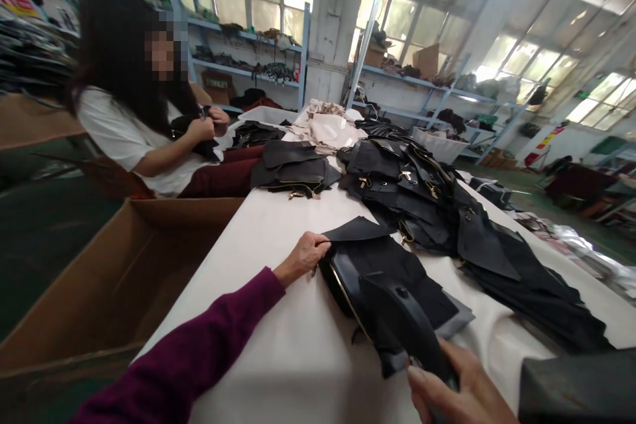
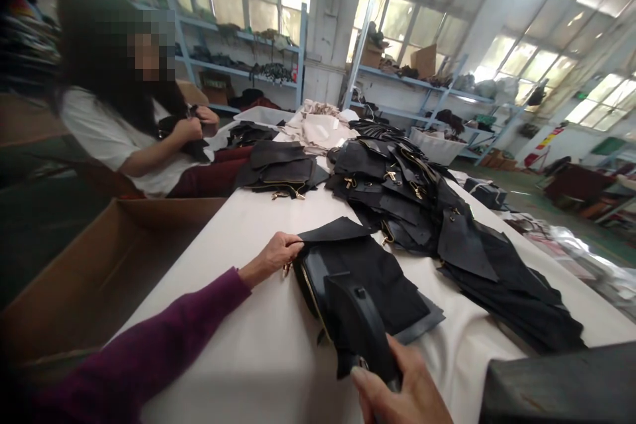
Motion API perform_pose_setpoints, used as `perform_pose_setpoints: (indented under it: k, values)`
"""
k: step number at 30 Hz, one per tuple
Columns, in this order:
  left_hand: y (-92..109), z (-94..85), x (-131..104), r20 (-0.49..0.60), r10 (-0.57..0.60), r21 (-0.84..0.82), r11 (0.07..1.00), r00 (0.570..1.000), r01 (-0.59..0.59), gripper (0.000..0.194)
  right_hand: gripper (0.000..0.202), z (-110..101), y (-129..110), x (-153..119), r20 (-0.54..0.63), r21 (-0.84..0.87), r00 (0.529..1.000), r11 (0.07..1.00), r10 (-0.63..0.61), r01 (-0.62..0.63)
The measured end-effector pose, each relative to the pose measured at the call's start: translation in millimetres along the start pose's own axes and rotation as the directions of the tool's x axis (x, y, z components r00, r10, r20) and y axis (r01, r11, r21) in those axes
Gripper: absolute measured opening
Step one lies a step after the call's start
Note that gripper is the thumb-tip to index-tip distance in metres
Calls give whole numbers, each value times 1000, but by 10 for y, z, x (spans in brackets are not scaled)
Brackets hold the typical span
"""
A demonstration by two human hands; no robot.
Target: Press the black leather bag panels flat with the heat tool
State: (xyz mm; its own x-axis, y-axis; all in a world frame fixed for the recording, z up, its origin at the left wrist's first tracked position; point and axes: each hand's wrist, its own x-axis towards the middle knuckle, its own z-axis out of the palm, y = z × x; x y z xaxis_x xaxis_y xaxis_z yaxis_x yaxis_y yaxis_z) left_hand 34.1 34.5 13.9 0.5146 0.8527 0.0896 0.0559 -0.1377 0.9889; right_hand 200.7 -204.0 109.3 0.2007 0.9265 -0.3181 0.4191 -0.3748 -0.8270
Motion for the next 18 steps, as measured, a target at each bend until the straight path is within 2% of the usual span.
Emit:
perform_pose_setpoints:
  k: [2,6,12,15,18]
  values:
    - [34,45,-80,29,-51,-108,993,998,54,27,24,55,-85,97,67,46,998,999,-18,15]
    - [75,87,-194,106,-112,-295,945,988,139,30,22,124,-164,256,96,79,994,996,-58,51]
    - [78,49,-232,228,-110,-471,857,967,209,33,17,216,-194,377,116,114,989,990,-97,84]
    - [48,83,-288,274,-101,-514,825,956,234,33,18,236,-244,476,86,116,989,987,-118,108]
    - [7,164,-361,339,-126,-586,748,933,313,33,21,183,-306,596,11,112,990,984,-138,136]
